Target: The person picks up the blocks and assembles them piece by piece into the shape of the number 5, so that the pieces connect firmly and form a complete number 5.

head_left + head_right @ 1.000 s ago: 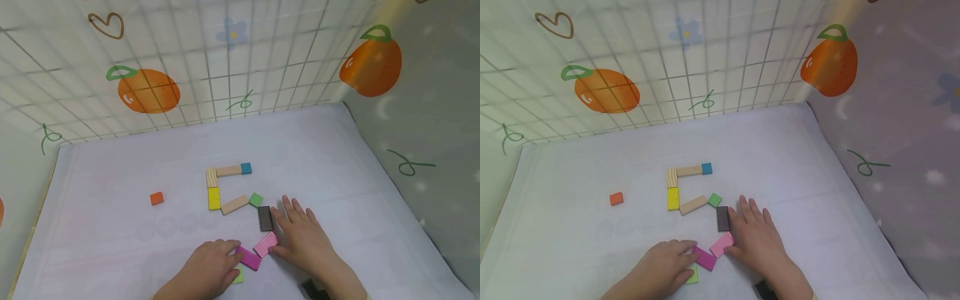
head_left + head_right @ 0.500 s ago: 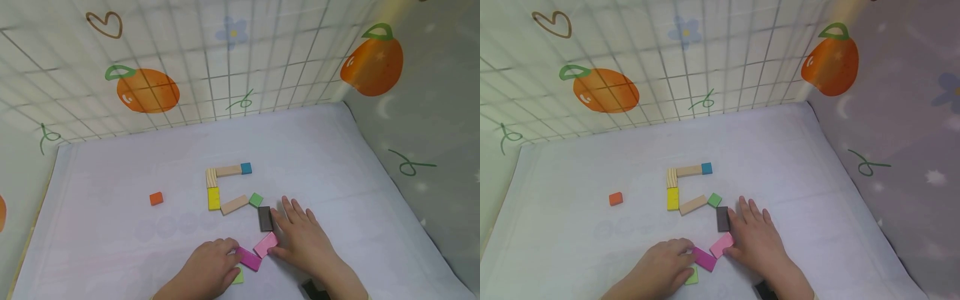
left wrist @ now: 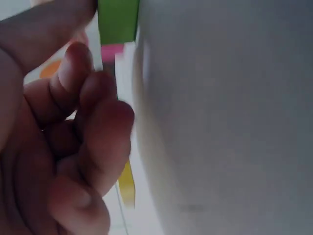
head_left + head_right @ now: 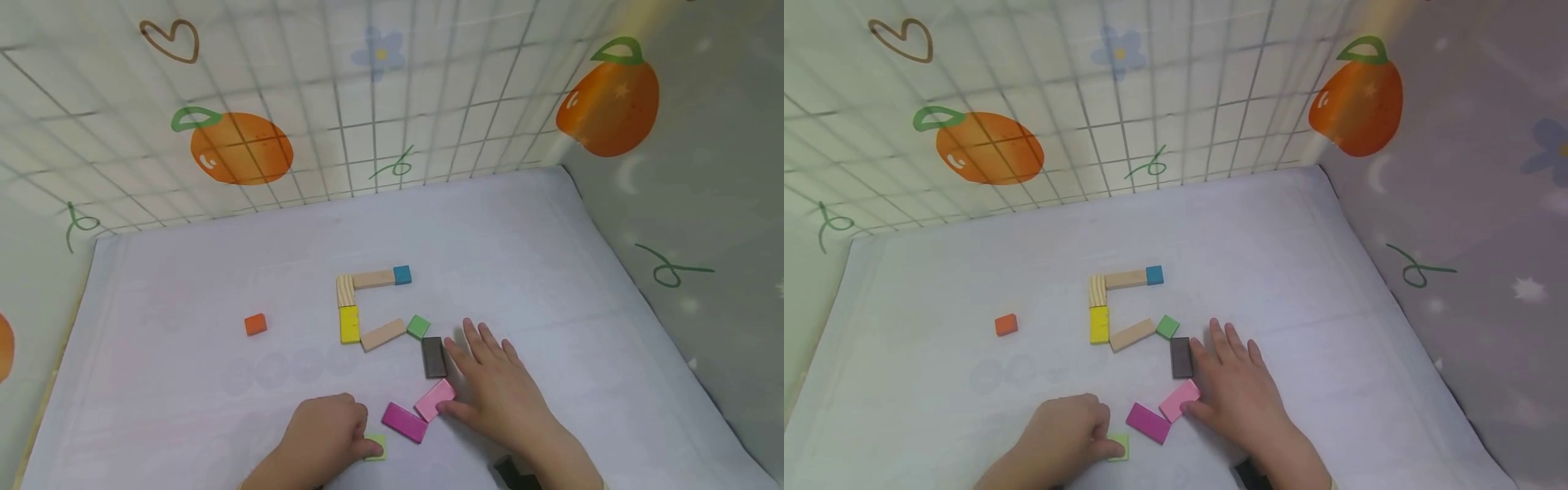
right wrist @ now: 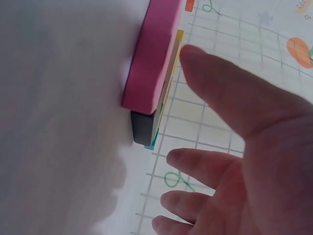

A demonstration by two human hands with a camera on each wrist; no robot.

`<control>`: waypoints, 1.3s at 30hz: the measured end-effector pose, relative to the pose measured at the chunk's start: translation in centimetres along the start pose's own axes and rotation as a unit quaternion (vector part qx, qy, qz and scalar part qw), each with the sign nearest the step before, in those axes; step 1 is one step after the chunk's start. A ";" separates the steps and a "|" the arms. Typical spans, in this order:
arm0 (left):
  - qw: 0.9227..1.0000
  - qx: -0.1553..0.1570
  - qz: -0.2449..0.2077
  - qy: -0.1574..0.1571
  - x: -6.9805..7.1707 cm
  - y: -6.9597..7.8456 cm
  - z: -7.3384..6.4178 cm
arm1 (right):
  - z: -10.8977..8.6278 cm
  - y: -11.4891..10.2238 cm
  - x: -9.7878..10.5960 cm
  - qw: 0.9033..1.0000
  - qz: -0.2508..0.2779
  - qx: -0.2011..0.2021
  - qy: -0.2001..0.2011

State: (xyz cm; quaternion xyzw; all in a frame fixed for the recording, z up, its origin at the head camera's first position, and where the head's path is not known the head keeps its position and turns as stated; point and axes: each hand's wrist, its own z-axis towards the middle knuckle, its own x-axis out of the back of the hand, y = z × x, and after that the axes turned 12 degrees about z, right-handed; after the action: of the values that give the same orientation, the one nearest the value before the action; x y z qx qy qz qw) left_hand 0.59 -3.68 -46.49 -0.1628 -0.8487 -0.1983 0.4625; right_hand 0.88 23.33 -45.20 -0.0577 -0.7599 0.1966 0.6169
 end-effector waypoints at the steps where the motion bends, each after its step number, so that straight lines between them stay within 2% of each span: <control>1: 1.000 0.020 -0.013 0.002 0.1 -0.4 -0.1 | 0.0 0.0 0.0 1.000 0.001 0.000 0.000; 3: 0.998 0.061 -0.023 0.007 0.5 -1.1 -0.2 | 0.0 0.0 0.0 1.000 0.004 0.001 0.001; 6: 0.994 0.107 -0.003 0.023 0.9 -1.7 -0.1 | 0.0 0.1 0.0 1.000 0.006 -0.001 0.002; 11: 0.988 0.142 0.033 0.045 1.1 -1.8 0.0 | 0.0 0.1 0.0 1.000 0.016 -0.003 -0.001; 14: 0.983 0.160 0.025 0.082 1.0 -1.8 0.1 | 0.0 0.1 0.1 1.000 0.019 -0.003 0.000; 16: 0.982 0.156 0.009 0.105 0.9 -1.9 0.3 | 0.0 0.1 0.2 1.000 0.022 -0.002 0.002; 18: 0.984 0.139 -0.013 0.113 0.8 -1.9 0.4 | 0.0 0.0 0.3 1.000 0.024 -0.003 0.003; 21: 0.989 0.104 -0.041 0.098 0.6 -1.9 0.7 | 0.0 0.0 0.4 1.000 0.026 -0.002 0.003; 24: 0.991 0.085 -0.060 0.089 0.4 -1.9 0.9 | 0.0 0.0 0.4 1.000 0.025 0.000 0.003; 30: 0.992 0.059 -0.064 0.096 0.5 -1.6 0.9 | 0.0 0.1 0.2 1.000 0.024 0.004 0.006; 39: 0.993 0.052 -0.054 0.094 0.6 -1.2 1.1 | 0.0 0.1 0.1 1.000 0.026 0.008 0.005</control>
State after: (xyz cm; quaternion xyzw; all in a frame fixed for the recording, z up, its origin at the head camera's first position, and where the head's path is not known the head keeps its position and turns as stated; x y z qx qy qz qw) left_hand -1.05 -4.15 -46.73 -0.0731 -0.8180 -0.1936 0.5367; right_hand 0.80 23.47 -45.14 -0.0736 -0.7533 0.2187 0.6159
